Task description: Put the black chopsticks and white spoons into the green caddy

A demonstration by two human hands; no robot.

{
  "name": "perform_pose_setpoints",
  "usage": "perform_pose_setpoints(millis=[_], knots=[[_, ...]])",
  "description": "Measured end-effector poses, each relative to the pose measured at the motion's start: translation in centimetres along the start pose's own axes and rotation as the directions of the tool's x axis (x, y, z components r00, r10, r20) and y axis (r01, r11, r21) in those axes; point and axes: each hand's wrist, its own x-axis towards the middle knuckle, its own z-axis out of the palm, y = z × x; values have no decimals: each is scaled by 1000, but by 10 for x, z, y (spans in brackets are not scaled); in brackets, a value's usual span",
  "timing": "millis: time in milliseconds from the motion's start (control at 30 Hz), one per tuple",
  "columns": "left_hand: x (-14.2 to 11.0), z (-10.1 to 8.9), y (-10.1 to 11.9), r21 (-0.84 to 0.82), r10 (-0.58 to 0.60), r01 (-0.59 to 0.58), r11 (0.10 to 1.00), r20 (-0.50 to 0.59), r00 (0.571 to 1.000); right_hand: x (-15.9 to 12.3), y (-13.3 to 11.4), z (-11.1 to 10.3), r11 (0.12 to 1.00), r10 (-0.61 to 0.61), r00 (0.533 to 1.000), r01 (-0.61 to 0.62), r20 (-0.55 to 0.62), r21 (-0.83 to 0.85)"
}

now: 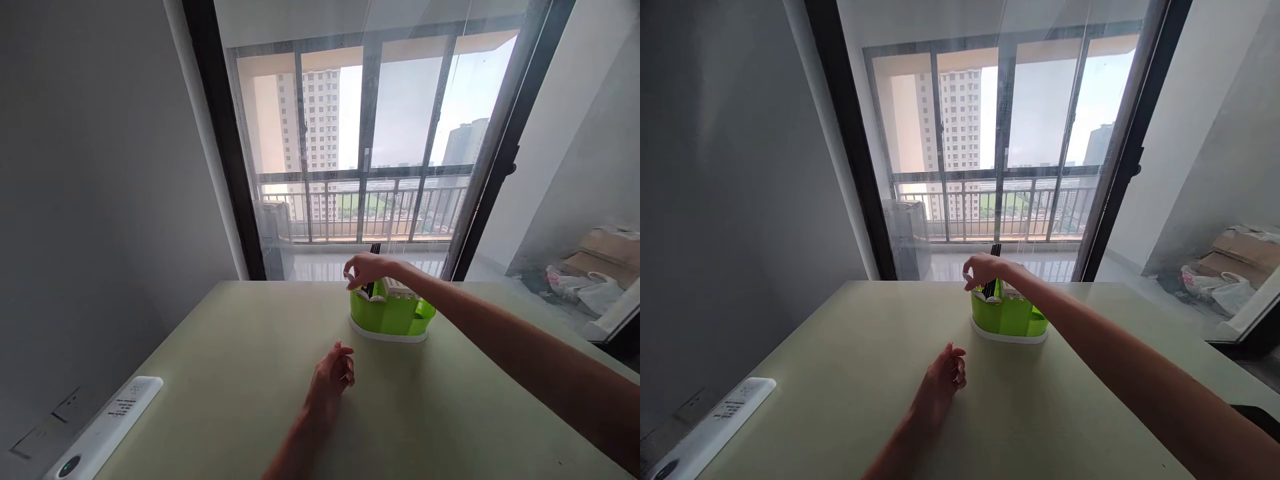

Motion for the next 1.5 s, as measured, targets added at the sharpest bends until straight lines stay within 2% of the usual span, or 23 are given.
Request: perform_pose_setpoints(millis=[233, 400, 567, 767, 967, 1133, 1500], knots=[[2, 0, -1, -15, -8, 8, 1000, -6, 1000, 4, 4, 5, 1000, 11, 1000, -11, 25, -12], [2, -1, -2, -11, -11, 11, 1000, -13, 1000, -4, 4, 6, 999, -6, 999, 4, 36, 51], [4, -2, -2, -9, -12, 12, 1000, -27, 1000, -19, 15, 8, 997, 6, 984, 9, -180, 82], [4, -1, -2, -14, -7, 7, 1000, -20, 1000, -36, 27, 24, 989, 68, 897, -4, -437, 147], [-1, 1, 3, -26, -4, 3, 1000, -35, 999, -44, 32, 40, 978, 121, 822, -3, -557, 209], [1, 0, 3, -19, -6, 6, 1000, -30, 1000, -54, 54, 40, 972, 118, 812, 23, -572, 235], [-1, 1, 4, 15, 7, -7, 1000, -27, 1000, -96, 126, 29, 951, 155, 813, 31, -562, 307]])
